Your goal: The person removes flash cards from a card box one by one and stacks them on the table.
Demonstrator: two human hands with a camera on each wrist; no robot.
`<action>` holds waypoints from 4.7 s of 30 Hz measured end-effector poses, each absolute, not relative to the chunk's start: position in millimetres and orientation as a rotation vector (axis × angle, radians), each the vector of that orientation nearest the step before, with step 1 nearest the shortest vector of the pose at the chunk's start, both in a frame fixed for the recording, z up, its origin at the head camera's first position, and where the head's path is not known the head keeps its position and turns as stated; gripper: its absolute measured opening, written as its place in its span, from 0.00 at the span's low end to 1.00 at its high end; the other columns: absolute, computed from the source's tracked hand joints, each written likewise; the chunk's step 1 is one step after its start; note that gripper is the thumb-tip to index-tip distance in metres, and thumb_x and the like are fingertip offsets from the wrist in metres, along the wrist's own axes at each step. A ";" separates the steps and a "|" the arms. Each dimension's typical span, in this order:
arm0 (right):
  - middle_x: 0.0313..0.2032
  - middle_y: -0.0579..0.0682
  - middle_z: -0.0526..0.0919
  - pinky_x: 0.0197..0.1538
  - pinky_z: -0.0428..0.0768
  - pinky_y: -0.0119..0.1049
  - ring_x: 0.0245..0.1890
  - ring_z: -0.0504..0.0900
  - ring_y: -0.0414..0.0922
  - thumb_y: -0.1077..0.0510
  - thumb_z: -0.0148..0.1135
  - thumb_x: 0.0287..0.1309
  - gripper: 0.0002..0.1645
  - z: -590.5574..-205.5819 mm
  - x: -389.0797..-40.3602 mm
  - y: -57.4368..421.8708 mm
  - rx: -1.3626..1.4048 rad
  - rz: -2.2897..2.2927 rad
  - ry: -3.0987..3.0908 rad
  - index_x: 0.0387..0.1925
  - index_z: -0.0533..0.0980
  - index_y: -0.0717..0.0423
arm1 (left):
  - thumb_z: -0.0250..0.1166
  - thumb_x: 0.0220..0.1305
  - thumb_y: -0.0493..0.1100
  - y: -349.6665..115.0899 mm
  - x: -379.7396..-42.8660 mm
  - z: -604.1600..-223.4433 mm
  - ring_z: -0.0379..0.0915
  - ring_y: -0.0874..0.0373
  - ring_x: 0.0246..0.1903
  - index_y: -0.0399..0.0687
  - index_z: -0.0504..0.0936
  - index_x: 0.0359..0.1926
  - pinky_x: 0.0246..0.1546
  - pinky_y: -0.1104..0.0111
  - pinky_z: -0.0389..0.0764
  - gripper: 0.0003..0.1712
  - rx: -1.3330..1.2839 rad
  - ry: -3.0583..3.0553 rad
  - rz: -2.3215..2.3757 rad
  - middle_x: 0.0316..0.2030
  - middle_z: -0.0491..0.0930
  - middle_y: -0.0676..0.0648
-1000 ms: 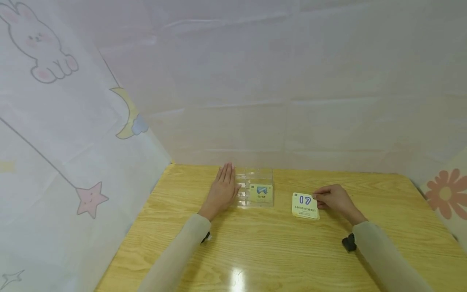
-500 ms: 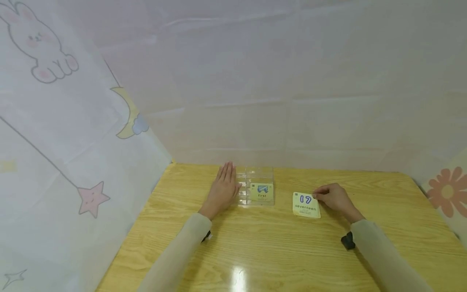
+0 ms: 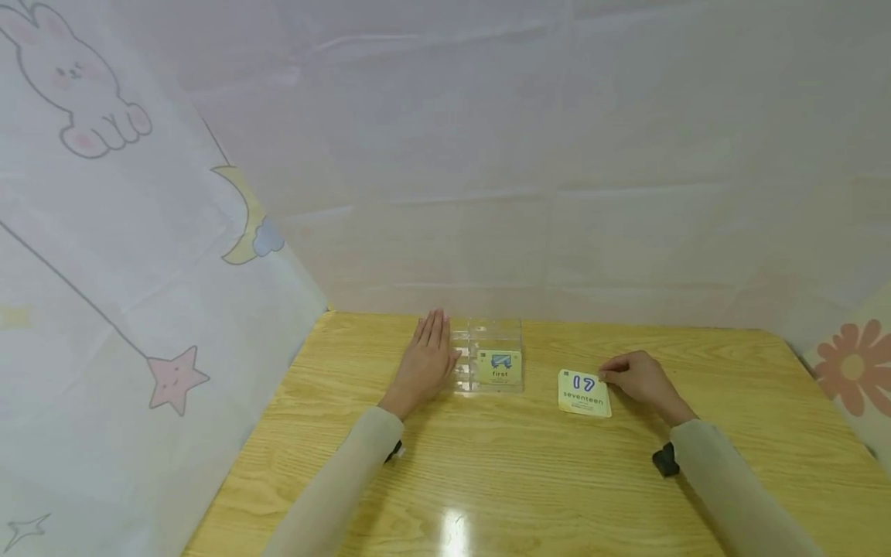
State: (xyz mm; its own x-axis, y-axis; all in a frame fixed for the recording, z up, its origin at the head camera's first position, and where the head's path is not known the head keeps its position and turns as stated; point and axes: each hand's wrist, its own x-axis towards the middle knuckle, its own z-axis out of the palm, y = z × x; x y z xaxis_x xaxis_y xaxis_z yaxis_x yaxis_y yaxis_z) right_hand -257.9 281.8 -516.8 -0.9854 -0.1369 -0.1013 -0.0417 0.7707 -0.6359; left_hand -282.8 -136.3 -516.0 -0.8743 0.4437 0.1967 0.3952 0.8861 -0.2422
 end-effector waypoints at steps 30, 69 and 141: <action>0.48 0.64 0.88 0.35 0.81 0.36 0.39 0.85 0.49 0.54 0.63 0.74 0.19 -489.4 -249.8 267.5 -0.160 -1.131 2.879 0.53 0.85 0.65 | 0.40 0.86 0.58 -135.3 -282.2 -516.3 0.44 0.39 0.84 0.28 0.46 0.82 0.86 0.51 0.47 0.43 -0.631 -2.799 0.296 0.83 0.47 0.30; 0.61 0.69 0.83 0.60 0.84 0.63 0.58 0.84 0.68 0.48 0.64 0.74 0.30 -446.4 -233.7 226.0 -0.384 -1.149 2.994 0.64 0.78 0.66 | 0.41 0.86 0.58 -135.0 -283.6 -519.0 0.41 0.40 0.85 0.30 0.49 0.82 0.87 0.52 0.44 0.42 -0.608 -2.813 0.250 0.84 0.44 0.32; 0.74 0.66 0.72 0.67 0.82 0.53 0.73 0.74 0.61 0.52 0.68 0.71 0.39 -467.7 -228.7 138.9 -1.096 -0.539 3.062 0.75 0.67 0.68 | 0.39 0.86 0.59 -134.7 -281.8 -516.6 0.41 0.40 0.85 0.29 0.46 0.82 0.86 0.52 0.47 0.43 -0.625 -2.793 0.271 0.83 0.48 0.31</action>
State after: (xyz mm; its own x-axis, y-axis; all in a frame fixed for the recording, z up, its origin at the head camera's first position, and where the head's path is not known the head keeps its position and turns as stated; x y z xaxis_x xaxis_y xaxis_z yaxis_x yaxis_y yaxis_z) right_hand -228.7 138.9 -467.7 -0.7682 -0.5889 0.2512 -0.6393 0.7270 -0.2505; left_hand -281.8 -134.7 -516.6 -0.8718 0.4398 0.2155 0.3902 0.8897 -0.2371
